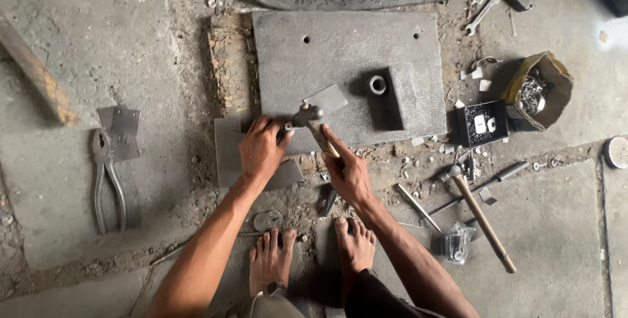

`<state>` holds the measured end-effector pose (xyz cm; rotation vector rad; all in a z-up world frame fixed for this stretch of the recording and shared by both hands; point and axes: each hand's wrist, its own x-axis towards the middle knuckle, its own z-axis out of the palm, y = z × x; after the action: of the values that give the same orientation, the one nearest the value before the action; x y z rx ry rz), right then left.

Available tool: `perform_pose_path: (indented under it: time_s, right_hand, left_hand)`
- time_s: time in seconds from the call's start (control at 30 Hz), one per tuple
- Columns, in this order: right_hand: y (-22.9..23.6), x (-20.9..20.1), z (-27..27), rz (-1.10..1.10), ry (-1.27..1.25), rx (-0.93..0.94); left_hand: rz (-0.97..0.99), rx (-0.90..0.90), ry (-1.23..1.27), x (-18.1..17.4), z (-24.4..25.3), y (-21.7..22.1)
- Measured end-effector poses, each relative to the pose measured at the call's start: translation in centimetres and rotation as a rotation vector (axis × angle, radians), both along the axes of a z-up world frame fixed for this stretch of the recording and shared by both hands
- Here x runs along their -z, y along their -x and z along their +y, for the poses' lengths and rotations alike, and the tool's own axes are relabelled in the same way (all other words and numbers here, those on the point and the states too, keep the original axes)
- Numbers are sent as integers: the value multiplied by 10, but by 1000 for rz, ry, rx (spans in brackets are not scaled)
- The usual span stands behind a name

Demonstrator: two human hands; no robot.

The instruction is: The person uses a hammer and a metal punch to create holes in small rectangular metal plates placed on a stone anvil. They repeatedly position the punch, strike it, and adjust the plates to work on different spots.

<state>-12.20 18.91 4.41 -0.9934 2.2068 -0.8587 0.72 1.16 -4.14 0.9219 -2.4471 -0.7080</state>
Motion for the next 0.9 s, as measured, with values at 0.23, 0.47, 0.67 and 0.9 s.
perform_pose_path:
  time_s: [0.23, 0.47, 0.67, 0.9]
  right_hand:
    - [-3, -3, 19, 178, 451, -55]
    - [6, 7, -5, 0, 27, 30]
    - [6, -1, 16, -11, 125, 82]
    - [-6, -18, 30, 32, 65, -7]
  left_hand:
    - [-44, 17, -137, -1, -2, 1]
    - [32, 26, -81, -17, -8, 5]
    - [42, 13, -182, -2, -1, -2]
    - [9, 65, -178, -5, 0, -22]
